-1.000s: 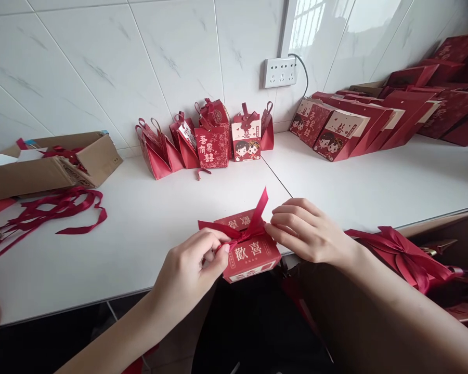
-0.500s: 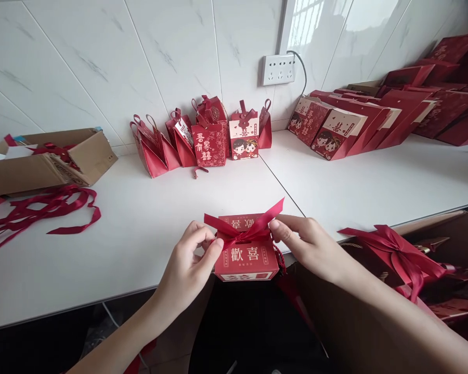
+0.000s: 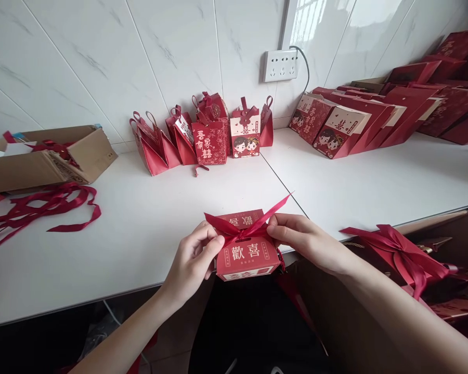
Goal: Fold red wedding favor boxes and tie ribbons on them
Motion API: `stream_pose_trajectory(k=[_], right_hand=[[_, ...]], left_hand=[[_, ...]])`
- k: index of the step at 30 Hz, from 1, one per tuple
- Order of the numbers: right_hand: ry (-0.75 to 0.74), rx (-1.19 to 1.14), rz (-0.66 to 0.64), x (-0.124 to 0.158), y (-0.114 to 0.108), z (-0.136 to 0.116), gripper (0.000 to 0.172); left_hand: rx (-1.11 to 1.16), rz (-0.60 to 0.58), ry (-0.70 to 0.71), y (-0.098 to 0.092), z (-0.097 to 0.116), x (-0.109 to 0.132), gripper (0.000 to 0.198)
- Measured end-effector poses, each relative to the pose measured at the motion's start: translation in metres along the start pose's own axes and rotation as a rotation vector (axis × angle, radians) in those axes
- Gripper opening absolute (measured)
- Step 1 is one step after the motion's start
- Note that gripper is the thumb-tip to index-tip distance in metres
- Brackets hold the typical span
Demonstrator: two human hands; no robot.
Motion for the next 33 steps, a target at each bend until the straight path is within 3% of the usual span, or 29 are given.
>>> stream_pose_trajectory(k=[13, 15, 18, 20, 22, 24, 28, 33], right_hand=[[0.018, -0.331, -0.157, -0.014, -0.002, 0.021, 0.031], [0.003, -0.256, -0.158, -0.014, -0.001, 0.019, 0.033], [-0.062, 0.071, -0.077, -0.01, -0.01, 0.009, 0.031], [-0.16, 0.242, -0.012, -0.007, -0.019, -0.003, 0.031], [-0.279, 0.327, 0.022, -0.003, -0.024, -0.016, 0.038], [-0.381, 0.393, 0.027, -0.002, -0.023, -0.027, 0.043], [-0.481, 0.337, 0.013, -0.006, -0.01, -0.043, 0.026], [-0.311, 0.242, 0.072, -0.024, -0.004, -0.043, 0.034]], left_hand=[[0.014, -0.049, -0.014, -0.004, -0.004, -0.002, 0.034], [-0.026, -0.078, -0.029, -0.007, -0.004, -0.002, 0.034], [-0.147, -0.135, -0.049, -0.015, 0.001, -0.001, 0.033], [-0.271, -0.063, 0.032, -0.028, 0.014, -0.002, 0.027], [-0.447, 0.073, 0.208, -0.039, 0.037, -0.002, 0.018], [-0.623, 0.117, 0.397, -0.035, 0.06, -0.002, 0.008], [-0.774, -0.083, 0.553, -0.005, 0.074, -0.008, 0.012], [-0.764, -0.153, 0.562, 0.011, 0.067, -0.016, 0.011]])
Point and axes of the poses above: each hand's wrist, its own x-axis away from the middle knuckle, its own y-axis out of the palm, z = x × y, the point moved 7 cm from there along -x, towards the middle knuckle, and after that the axes turned 7 degrees about y, right-handed, at the moved point
